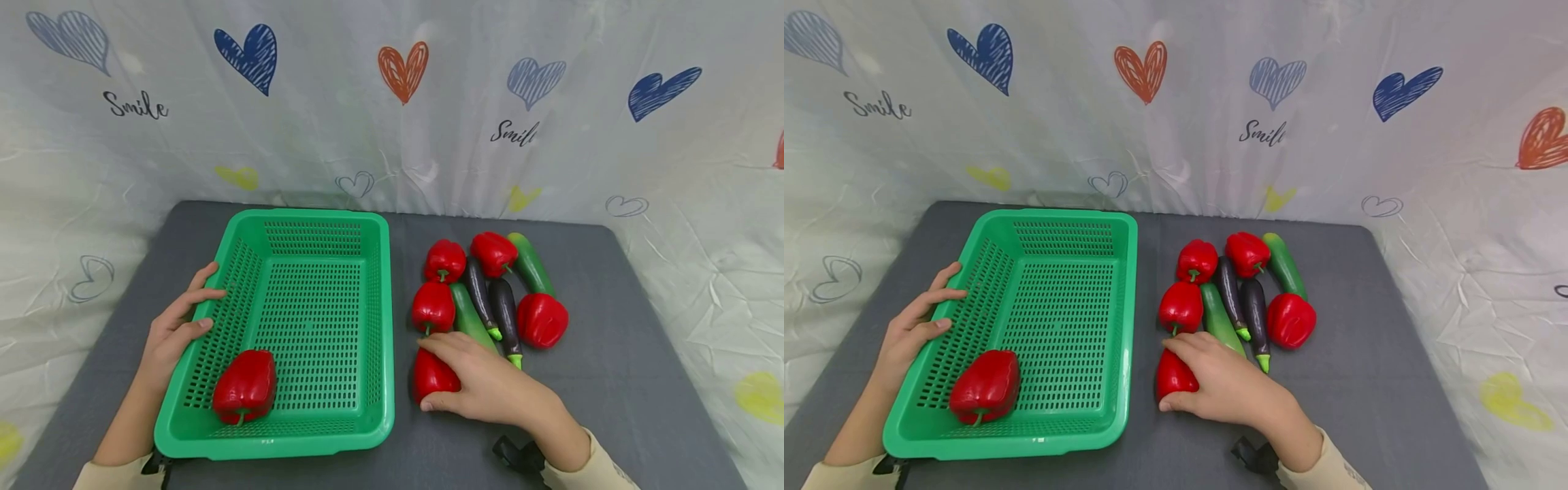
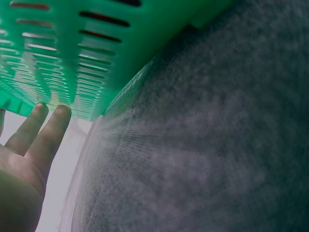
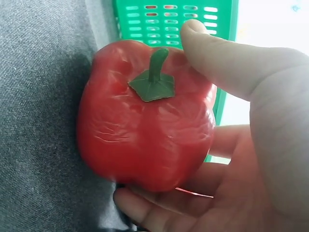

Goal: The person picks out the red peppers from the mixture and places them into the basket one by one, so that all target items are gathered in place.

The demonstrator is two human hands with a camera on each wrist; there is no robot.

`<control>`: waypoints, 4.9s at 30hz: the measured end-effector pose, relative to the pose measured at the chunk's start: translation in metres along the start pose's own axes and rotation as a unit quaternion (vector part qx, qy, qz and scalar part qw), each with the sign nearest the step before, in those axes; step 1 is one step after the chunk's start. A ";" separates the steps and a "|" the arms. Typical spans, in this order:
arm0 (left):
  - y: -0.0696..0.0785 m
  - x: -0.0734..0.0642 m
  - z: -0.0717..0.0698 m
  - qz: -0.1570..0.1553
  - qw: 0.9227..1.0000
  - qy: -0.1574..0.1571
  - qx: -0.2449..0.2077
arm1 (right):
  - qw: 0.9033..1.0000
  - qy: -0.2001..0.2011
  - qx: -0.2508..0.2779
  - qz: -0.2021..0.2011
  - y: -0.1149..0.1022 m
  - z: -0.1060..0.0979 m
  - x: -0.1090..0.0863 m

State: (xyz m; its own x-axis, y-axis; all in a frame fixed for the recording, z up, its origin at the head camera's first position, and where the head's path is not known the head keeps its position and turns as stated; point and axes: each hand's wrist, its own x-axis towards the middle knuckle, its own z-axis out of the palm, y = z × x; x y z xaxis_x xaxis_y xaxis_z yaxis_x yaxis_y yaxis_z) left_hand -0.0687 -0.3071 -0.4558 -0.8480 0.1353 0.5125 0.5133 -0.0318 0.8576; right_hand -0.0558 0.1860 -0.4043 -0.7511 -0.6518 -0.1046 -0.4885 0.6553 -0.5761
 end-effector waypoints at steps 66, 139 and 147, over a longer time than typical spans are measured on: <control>0.004 0.001 0.001 -0.008 1.000 -0.001 0.012 | 0.966 0.140 -0.116 -0.186 0.001 -0.007 -0.008; 0.007 -0.002 -0.001 -0.080 0.997 0.015 0.019 | 0.913 0.208 -0.051 -0.346 -0.085 -0.060 0.082; 0.008 -0.002 0.001 -0.057 0.998 0.007 0.012 | 0.915 0.189 -0.065 -0.352 -0.096 -0.059 0.092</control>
State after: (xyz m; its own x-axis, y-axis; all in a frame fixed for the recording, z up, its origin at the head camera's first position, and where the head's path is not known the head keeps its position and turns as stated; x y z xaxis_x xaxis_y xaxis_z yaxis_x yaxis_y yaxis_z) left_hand -0.0627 -0.3065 -0.4498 -0.9029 0.1228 0.4119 0.4158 0.0074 0.9094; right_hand -0.1042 0.0860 -0.3112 -0.3189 -0.7677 0.5558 -0.9399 0.1805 -0.2899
